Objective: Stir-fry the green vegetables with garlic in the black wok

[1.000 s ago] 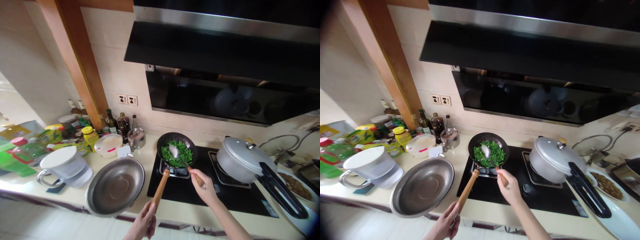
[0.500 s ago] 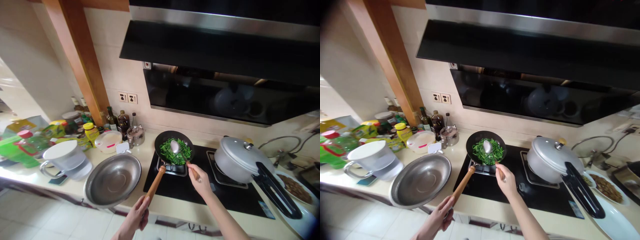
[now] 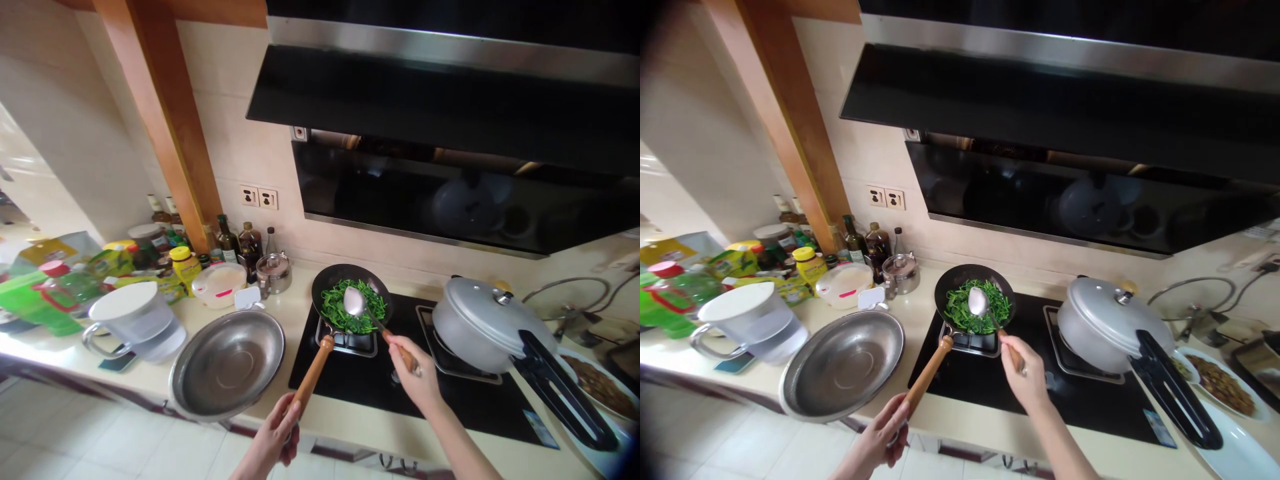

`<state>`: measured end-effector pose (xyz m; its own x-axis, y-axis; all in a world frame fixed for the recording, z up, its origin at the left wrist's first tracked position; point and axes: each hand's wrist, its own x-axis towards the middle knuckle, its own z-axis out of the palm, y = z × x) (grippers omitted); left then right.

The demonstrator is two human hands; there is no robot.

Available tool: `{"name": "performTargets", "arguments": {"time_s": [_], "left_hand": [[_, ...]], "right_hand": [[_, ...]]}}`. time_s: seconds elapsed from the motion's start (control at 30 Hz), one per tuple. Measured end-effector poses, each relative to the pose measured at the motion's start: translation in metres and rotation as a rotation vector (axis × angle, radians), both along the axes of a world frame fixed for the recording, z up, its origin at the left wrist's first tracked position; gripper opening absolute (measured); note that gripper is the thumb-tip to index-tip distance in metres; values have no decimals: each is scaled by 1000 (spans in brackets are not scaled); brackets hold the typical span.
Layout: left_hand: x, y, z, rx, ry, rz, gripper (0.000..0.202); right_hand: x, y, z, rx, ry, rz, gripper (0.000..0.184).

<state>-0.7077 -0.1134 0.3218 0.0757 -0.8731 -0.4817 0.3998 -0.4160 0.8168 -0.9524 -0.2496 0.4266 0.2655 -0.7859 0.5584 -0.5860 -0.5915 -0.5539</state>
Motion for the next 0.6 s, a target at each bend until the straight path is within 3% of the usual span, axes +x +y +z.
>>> {"name": "performTargets", "arguments": {"time_s": [0.13,0.2,0.27,0.33,0.4,0.5,0.6], "left_hand": [[6,-5,-19,-41,-9,-92,99],[7,-9,-30,-66,-24,-148,102],[8,-11,-39,-87,-29,-195,103],[8,-12,-44,-94,-21,-220,103],[9,-12,-44,-95,-3,-225,104],[12,-12,-37,-102,17,-253,102],[15,-13,-30,-105,14,-293,100]], "right_hand": [[-10,-17,53,-150,169,-77,19],[-11,-35,74,-111,284,-100,18],[-9,-56,81,46,212,-130,14],[-6,-77,70,277,-112,-207,17],[-2,-91,48,445,-444,-288,27],[3,-95,19,483,-630,-347,38],[6,-88,16,485,-727,-336,42]]}}
